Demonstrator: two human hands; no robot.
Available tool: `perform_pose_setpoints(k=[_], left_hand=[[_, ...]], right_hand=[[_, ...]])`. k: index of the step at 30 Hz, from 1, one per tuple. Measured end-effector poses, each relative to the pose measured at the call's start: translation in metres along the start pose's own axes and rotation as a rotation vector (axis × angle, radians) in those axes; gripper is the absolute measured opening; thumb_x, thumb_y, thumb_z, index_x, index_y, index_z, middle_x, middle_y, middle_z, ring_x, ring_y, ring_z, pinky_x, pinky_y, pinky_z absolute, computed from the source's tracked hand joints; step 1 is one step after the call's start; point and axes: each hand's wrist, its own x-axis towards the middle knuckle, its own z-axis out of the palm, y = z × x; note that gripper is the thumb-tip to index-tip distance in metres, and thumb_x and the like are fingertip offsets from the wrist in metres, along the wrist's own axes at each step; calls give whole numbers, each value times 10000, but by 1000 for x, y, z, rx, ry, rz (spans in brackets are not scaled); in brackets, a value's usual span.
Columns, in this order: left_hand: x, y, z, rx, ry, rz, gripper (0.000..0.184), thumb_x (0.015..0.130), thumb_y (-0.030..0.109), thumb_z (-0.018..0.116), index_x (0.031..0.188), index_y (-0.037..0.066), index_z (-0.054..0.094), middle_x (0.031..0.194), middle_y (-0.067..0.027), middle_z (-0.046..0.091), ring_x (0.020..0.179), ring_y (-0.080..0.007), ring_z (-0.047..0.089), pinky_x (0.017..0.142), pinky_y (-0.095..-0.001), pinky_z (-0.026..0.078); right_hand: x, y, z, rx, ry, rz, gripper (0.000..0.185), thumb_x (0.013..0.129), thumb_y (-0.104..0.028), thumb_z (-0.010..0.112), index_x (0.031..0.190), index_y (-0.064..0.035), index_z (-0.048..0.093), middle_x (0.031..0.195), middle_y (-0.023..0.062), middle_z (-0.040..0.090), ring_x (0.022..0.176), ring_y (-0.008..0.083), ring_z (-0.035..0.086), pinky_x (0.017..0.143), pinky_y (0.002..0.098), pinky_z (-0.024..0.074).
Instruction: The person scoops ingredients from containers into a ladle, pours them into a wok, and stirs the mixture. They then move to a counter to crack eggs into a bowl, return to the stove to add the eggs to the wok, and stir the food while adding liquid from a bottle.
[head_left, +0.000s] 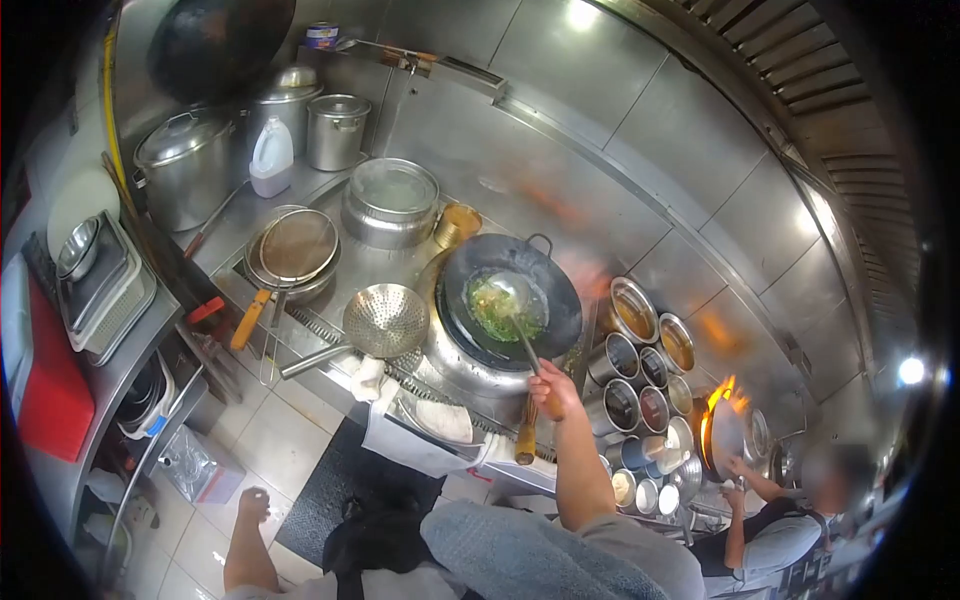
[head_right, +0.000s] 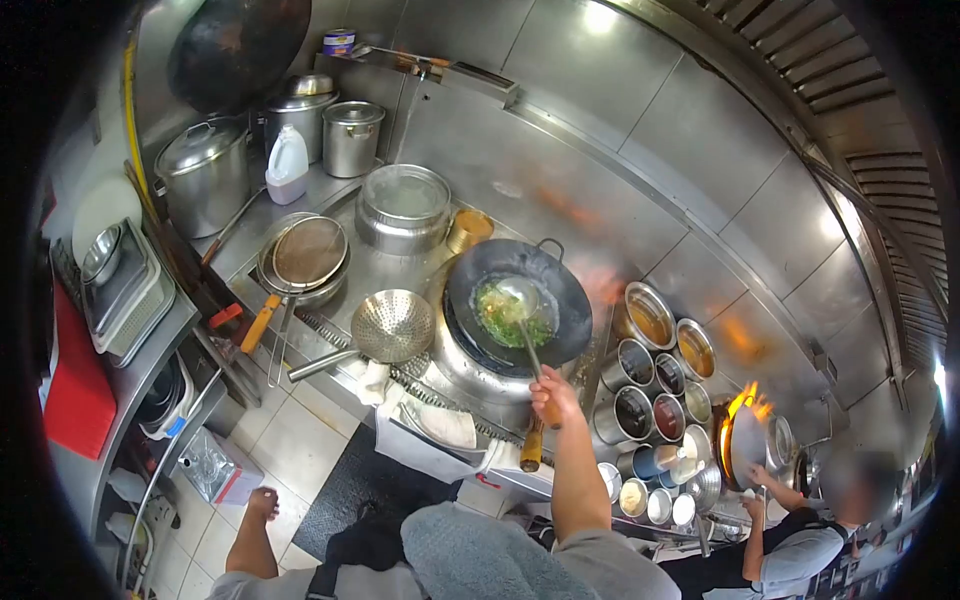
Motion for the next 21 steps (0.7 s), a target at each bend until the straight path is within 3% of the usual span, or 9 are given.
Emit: perform_pose_setpoints(k=[2, 4, 6, 8, 10, 12, 14, 18, 21], left_hand=[[-15, 39, 16, -13, -38, 0, 244, 836, 127, 583, 1074, 99, 627, 693, -105, 636, 488, -199, 605, 393, -342, 469], [-26, 67, 29, 2, -73, 21, 235, 874, 157, 581, 1103, 109, 601, 715, -97, 628, 505, -177, 591, 403, -329, 463], [-36, 86, 37, -37, -76, 19, 240, 870, 158, 582, 1104, 107, 603, 716, -93, 630, 508, -178, 594, 404, -328, 466], [-49, 92, 44, -66, -79, 11, 246, 867, 158, 584, 1106, 104, 604, 717, -89, 632, 511, -179, 598, 406, -327, 469], [-57, 89, 43, 8, -102, -18, 275, 846, 133, 581, 1119, 110, 599, 748, -111, 643, 539, -204, 617, 428, -341, 481], [-61, 81, 37, 55, -112, -38, 291, 836, 120, 579, 1126, 112, 597, 763, -122, 648, 553, -216, 626, 438, -347, 488], [-57, 60, 26, -14, -24, -95, 311, 850, 116, 573, 1160, 137, 568, 777, -125, 647, 555, -226, 625, 435, -354, 485], [-71, 19, -3, 5, 14, -179, 260, 866, 117, 560, 1123, 155, 555, 787, -136, 643, 554, -227, 614, 427, -335, 463], [-46, -32, -29, -182, -73, -459, 143, 908, 250, 521, 965, 122, 553, 809, -140, 645, 591, -258, 595, 451, -376, 438]], right_hand=[[2, 45, 22, -639, 278, -160, 735, 883, -28, 529, 1483, -276, 185, 718, 54, 486, 522, 138, 459, 443, 295, 391], [-1, 53, 34, -596, 356, -85, 727, 897, -35, 517, 1492, -289, 187, 719, 48, 478, 525, 131, 451, 448, 284, 390], [-11, -2, 7, -41, -15, 39, 758, 908, -33, 490, 1520, -305, 136, 711, 39, 471, 520, 133, 445, 448, 273, 390], [-13, 4, -5, -120, 17, 32, 730, 925, -60, 476, 1533, -285, 142, 754, 56, 490, 529, 145, 462, 443, 264, 397], [-18, 27, 1, -1133, 305, -182, 694, 935, -109, 490, 1533, -242, 163, 775, 72, 518, 551, 141, 483, 454, 264, 403], [8, 12, -68, -1848, 194, -1015, 789, 893, -131, 542, 1535, -209, 90, 881, 232, 675, 714, 365, 659, 653, 483, 502], [-48, 8, -18, -1834, 407, -338, 809, 871, -110, 535, 1532, -226, 84, 975, 304, 648, 843, 466, 637, 778, 541, 481], [-87, 30, -39, -1878, 538, -337, 814, 863, -99, 516, 1530, -251, 75, 945, 310, 638, 839, 470, 626, 761, 550, 481], [-104, 44, -57, -1935, 630, -258, 815, 859, -102, 505, 1531, -224, 60, 908, 294, 645, 810, 462, 630, 740, 545, 486]])
